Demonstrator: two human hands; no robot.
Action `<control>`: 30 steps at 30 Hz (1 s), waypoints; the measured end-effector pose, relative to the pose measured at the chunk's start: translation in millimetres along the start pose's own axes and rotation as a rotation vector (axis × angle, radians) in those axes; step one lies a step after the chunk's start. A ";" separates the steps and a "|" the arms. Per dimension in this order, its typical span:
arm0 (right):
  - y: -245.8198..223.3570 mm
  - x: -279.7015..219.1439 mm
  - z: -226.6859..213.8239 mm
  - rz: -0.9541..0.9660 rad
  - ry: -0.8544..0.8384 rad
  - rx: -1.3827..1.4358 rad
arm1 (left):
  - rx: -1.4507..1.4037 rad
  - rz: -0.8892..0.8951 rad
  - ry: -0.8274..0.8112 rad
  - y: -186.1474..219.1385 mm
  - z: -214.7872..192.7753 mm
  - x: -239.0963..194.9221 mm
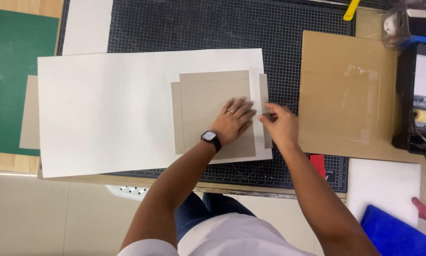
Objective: Applying adhesive to cardboard, bonding a paper sheet, smoothing the surface with a squeegee, and trimming the edges with a utility knife.
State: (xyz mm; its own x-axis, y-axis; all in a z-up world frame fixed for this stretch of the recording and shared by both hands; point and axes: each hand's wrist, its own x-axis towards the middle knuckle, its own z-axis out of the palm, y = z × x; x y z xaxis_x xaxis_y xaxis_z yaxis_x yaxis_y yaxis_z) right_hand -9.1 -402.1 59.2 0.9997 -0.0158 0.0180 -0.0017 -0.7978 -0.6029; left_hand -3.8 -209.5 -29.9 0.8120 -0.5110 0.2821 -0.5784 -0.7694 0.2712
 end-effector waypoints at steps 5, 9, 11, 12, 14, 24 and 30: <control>0.4 -7.7 24.7 0.035 -0.042 -0.061 | -0.106 -0.145 0.091 -8.6 14.6 1.6; -1.5 -6.6 37.9 0.025 -0.021 -0.161 | 0.050 -0.254 0.145 -23.2 34.9 29.0; -4.4 -6.4 39.8 0.029 -0.024 -0.188 | 0.082 -0.277 0.120 -25.0 39.2 31.3; -5.1 -6.0 40.5 0.031 -0.024 -0.202 | 0.076 -0.272 0.122 -25.8 40.8 30.7; -4.7 -7.3 42.4 0.037 -0.029 -0.217 | 0.067 -0.268 0.121 -25.9 42.3 27.7; -0.2 -4.9 47.5 0.022 -0.020 -0.271 | 0.042 -0.244 0.217 -27.9 42.8 29.8; -3.9 -4.1 44.7 -0.001 -0.044 -0.274 | 0.041 -0.250 0.219 -26.0 37.7 29.4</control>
State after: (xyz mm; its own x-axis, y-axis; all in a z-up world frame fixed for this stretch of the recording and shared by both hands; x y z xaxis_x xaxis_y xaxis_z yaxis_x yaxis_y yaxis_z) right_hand -12.1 -371.9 25.8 0.9998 0.0064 -0.0199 -0.0013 -0.9313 -0.3642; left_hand 38.0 -219.0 -63.3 0.8898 -0.2130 0.4036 -0.3556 -0.8778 0.3209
